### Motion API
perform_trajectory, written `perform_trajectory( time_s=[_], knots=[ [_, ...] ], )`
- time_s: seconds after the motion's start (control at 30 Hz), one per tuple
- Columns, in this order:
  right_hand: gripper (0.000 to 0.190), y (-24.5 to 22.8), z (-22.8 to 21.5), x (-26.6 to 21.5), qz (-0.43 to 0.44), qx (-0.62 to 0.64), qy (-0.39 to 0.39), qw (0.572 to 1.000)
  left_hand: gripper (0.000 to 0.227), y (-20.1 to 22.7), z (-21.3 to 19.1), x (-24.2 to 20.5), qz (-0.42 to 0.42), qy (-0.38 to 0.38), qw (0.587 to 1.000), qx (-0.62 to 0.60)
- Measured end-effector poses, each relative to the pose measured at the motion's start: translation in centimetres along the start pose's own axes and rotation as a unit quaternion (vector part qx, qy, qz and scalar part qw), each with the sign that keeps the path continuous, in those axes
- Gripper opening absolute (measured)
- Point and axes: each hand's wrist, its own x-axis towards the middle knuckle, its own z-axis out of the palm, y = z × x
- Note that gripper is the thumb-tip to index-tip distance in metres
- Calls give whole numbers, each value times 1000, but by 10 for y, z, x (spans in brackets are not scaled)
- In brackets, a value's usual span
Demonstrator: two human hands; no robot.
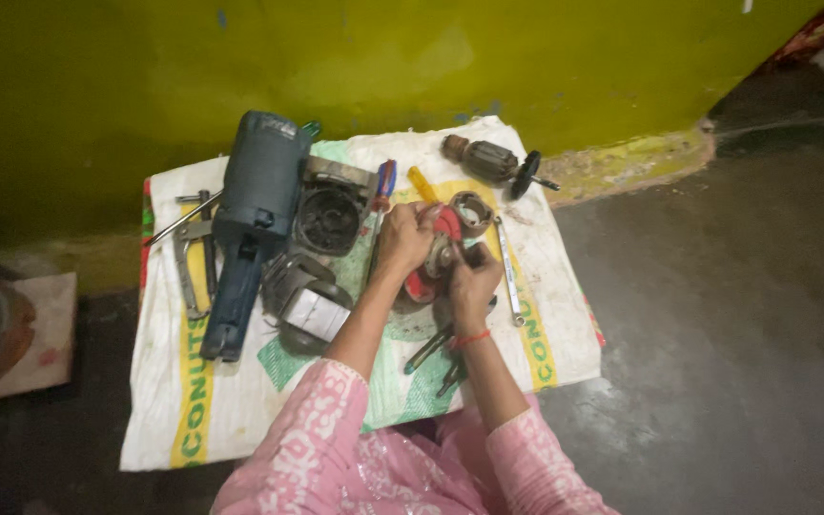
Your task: The person scrubs a red circular mechanical part with a wire brush, rotating it to clean different areas. They then switch to a smaller metal ring and continue scrubbing it with the same brush.
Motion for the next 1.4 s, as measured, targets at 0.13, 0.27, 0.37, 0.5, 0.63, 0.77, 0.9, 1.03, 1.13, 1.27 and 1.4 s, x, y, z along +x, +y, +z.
perform_trajectory(
  time_s=[0.13, 0.27, 0.37, 0.5, 0.63, 0.77, 0.9, 1.03, 1.13, 1.27, 1.4],
  knots=[
    [11, 1, -4, -11, 13, 134, -11, 991, 31, 5, 1, -4, -12, 12, 1000, -2],
    [23, -7, -8, -14, 66, -42, 16, 997, 32, 6, -7, -6, -40, -19, 999, -8],
    [14, -9, -6, -13, -1, 7, -12, 1000, 31, 7, -9, -7, 3, 20, 1000, 2],
    [23, -5, -15, -19, -3, -7, -4, 1000, 30, 11, 0, -8, -30, 6, 999, -9],
    [31, -10, -8, -31, 72, -102, 4, 992, 31, 8, -7, -7, -43, 2, 999, -1],
    [34, -21, -9, -43, 25, -92, 24, 995, 32, 3, 1, -13, -16, 22, 1000, -15],
    [17, -44, -16, -55, -3, -89, -67, 994, 34, 3, -3, -10, 19, 57, 998, 7],
    [16, -68, -32, -35, 22, 13, -42, 999, 37, 6, -15, -12, -34, -17, 999, -35],
    [15, -76, -34, -14, -56, -19, -48, 997, 39, 9, -13, -14, -45, -21, 998, -28],
    [18, -73, -7, -13, -95, -139, -23, 985, 40, 6, -10, -10, -50, -10, 999, -5],
    [13, -64, 6, -38, -208, -199, 1, 958, 40, 3, -2, -10, -34, 5, 999, -21]
  ],
)
